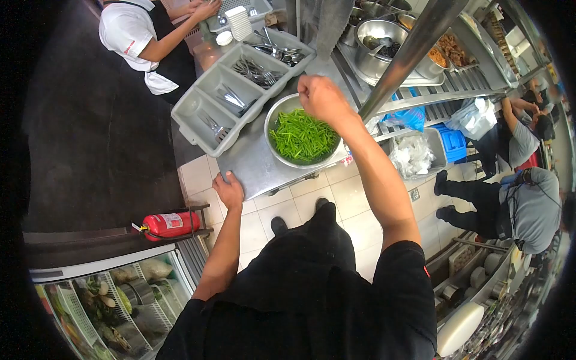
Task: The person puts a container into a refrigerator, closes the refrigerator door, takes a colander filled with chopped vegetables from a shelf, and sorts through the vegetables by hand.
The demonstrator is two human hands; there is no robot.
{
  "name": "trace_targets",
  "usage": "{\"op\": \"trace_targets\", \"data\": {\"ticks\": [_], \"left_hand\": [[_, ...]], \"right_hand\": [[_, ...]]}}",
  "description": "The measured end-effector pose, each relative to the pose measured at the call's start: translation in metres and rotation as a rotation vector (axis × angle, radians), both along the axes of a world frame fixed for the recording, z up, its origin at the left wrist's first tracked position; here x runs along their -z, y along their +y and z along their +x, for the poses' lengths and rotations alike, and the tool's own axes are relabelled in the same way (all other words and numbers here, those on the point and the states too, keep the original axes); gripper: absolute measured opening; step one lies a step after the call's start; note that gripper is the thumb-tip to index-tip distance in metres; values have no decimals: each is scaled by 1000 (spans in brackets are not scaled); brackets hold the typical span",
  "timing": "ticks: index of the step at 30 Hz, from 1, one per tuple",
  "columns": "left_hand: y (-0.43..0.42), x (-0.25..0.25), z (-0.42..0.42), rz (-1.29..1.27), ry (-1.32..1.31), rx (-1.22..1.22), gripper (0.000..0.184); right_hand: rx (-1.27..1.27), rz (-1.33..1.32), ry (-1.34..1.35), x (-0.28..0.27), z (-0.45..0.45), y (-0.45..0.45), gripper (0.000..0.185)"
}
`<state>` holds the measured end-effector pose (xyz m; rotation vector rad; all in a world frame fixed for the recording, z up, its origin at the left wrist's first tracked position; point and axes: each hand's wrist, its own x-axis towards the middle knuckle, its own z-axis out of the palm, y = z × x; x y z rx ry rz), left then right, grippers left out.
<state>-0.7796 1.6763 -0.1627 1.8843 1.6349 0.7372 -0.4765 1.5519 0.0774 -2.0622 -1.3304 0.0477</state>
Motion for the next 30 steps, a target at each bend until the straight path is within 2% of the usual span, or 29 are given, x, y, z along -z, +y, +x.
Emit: {"op": "trace_targets", "data": {"ticks": [1,3,4,6,7,10,13,17,20,23,25,26,27,29,30], "left_hand": [[0,2,0,1,3,0,52],[-1,1,2,-1,1,-3,51],[-1,0,1,0,2,-9,51],[-2,-1,-1,-10,5,-8,51],[0,-2,1,-18,5,-2,51],[-2,-6,1,-27,-9,2,51],[-3,-9,1,-31,-12,4,52],[-2,-8,1,-41,-36,13,52],[-2,-7,0,-26,-39,27,52],[-3,-12,2,-49,-43,46,52],[-1,-7,0,-60,-40,43,52],[-1,-5,-2,-65,-40,58,52],[0,-3,-3,-55,-37,55,53],[1,0,1,-55,-42,84,53],[0,-1,1,-55,-83,84,54]], "right_hand": [[1,-2,-1,0,-4,-3,16],[65,274,-22,-1,-10,-6,17],[61,274,-23,12,-8,-4,17],[56,-21,144,67,0,-2,24],[-31,-289,79,85,7,-6,30],[69,-158,106,100,0,-9,36],[85,-311,23,118,6,0,36],[100,-318,85,124,36,7,32],[45,-222,73,98,37,1,26],[173,-191,-20,42,18,-5,25],[216,104,-91,8,5,-10,20],[231,99,-93,-3,-3,-12,20],[241,263,-124,-13,-12,-14,17],[290,538,-175,-5,-21,-10,12],[328,544,-113,8,-31,-7,13]]}}
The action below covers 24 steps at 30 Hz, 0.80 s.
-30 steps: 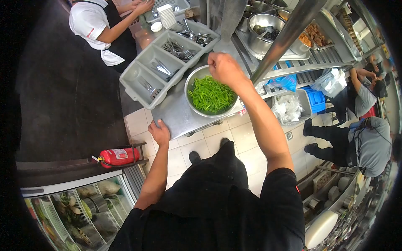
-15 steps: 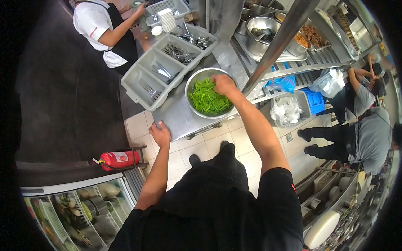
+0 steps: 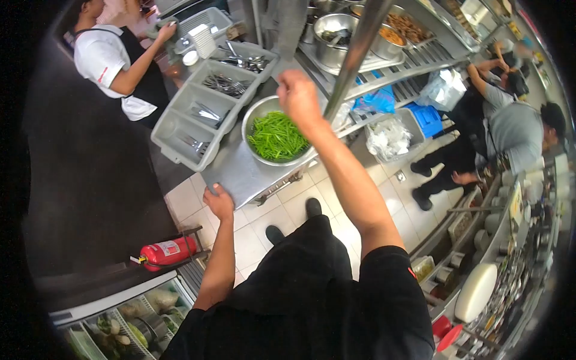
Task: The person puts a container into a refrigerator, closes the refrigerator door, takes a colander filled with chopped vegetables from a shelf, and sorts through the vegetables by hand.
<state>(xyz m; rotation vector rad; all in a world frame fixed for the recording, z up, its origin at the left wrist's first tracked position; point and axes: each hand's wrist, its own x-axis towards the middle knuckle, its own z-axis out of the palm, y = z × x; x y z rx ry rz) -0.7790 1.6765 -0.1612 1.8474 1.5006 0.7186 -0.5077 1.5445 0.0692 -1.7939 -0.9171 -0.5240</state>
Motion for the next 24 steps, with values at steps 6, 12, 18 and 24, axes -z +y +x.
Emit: {"op": "trace_targets", "data": {"ticks": [6,12,18,24], "left_hand": [[6,23,-6,24,-105,1,54],[-1,12,-10,-6,-114,-23,51],[1,13,-7,38,-81,-47,49],[-2,11,-6,97,-23,-85,47]], "right_hand": [[-81,-448,94,84,-4,-12,11],[52,-878,115,78,14,1,14],[-22,-955,181,105,46,19,18],[-33,-982,277,101,56,15,19]]}}
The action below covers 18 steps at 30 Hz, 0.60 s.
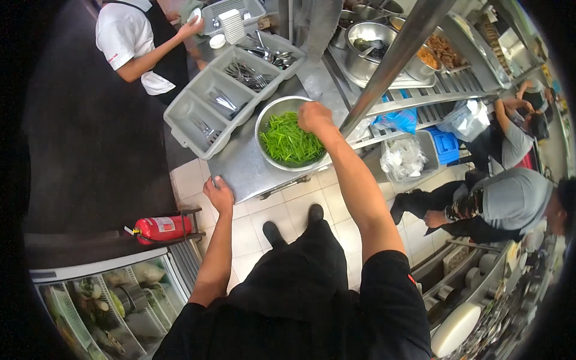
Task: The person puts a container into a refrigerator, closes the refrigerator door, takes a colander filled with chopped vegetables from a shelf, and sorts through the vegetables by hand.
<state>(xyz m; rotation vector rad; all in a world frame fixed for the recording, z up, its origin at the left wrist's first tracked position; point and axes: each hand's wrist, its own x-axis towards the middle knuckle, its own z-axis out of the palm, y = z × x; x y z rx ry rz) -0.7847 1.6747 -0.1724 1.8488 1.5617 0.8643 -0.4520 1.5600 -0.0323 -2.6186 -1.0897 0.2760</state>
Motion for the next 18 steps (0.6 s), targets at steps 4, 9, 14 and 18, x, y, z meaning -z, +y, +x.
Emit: {"op": "trace_targets", "data": {"ticks": [4,9,14,18], "left_hand": [[0,-1,3,28,104,-66,48],[-3,-9,8,24,202,-128,51],[-3,-9,10,46,222,-194,49],[0,-9,10,20,239,-209,52]], "right_hand": [[-3,66,-10,14,9,2,12],[-320,220,145,21,21,-1,13],[-252,206,116,-9,17,-12,7],[-233,220,215,1,21,-22,13]]}}
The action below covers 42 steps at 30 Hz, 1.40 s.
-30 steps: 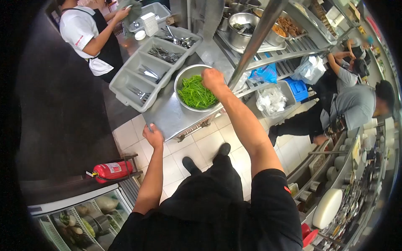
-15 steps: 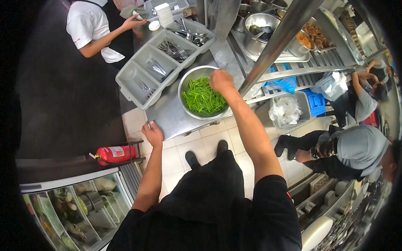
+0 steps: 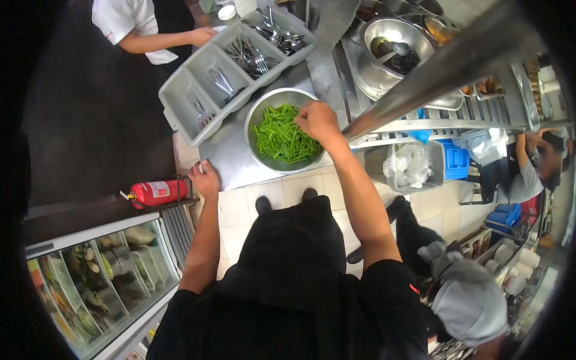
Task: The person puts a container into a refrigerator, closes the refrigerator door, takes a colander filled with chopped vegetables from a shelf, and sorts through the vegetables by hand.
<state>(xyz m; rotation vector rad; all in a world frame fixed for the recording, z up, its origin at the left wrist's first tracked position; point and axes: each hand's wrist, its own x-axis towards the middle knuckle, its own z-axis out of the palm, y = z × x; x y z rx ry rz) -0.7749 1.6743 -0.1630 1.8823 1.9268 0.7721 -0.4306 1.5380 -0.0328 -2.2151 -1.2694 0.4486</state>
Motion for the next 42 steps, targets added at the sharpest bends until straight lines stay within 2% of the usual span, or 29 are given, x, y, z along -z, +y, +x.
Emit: {"op": "trace_targets", "data": {"ticks": [1,3,4,7,11,13,14,16,20,23,25,29,32,34,38,42], "left_hand": [[1,2,-2,12,5,8,52],[2,5,-4,39,6,28,53],[1,6,-4,12,9,11,53],[2,2,-3,-18,7,10,53],[4,-2,-3,-86,-43,31,52],[5,1,-5,-95,-67,47,52],[5,1,-5,-93,-82,54,52],[6,2,-6,-112,-103,61,52],[7,4,-8,-100,-123,95,52],[8,3,-8,-114,-138,104,51],[9,2,-8,-127,-148,107,50],[8,1,-8,-127,-173,122,50],[9,3,-9,-117,-182,139,50],[9,4,-10,-123,-188,144,50],[10,5,-10,-99,-167,158,50],[8,4,-9,-116,-164,141,52]], "right_hand": [[-14,-17,3,5,-1,-2,13],[31,246,294,14,-6,-5,19],[19,218,298,16,-8,-8,19],[141,288,570,14,-12,-14,21],[310,95,339,-4,-26,-10,17],[250,-4,-71,-12,-34,-4,14],[255,-13,-80,-11,-33,-2,14],[77,114,-111,-3,-30,6,12],[5,3,-124,9,-21,24,13],[25,-91,-96,10,-19,32,13],[72,-249,13,8,-18,36,15],[121,-345,84,2,-24,44,18],[69,-262,45,8,-22,42,18],[50,-110,131,5,-23,37,15],[44,0,172,-27,-30,23,13],[126,151,383,-52,-37,13,11]]}}
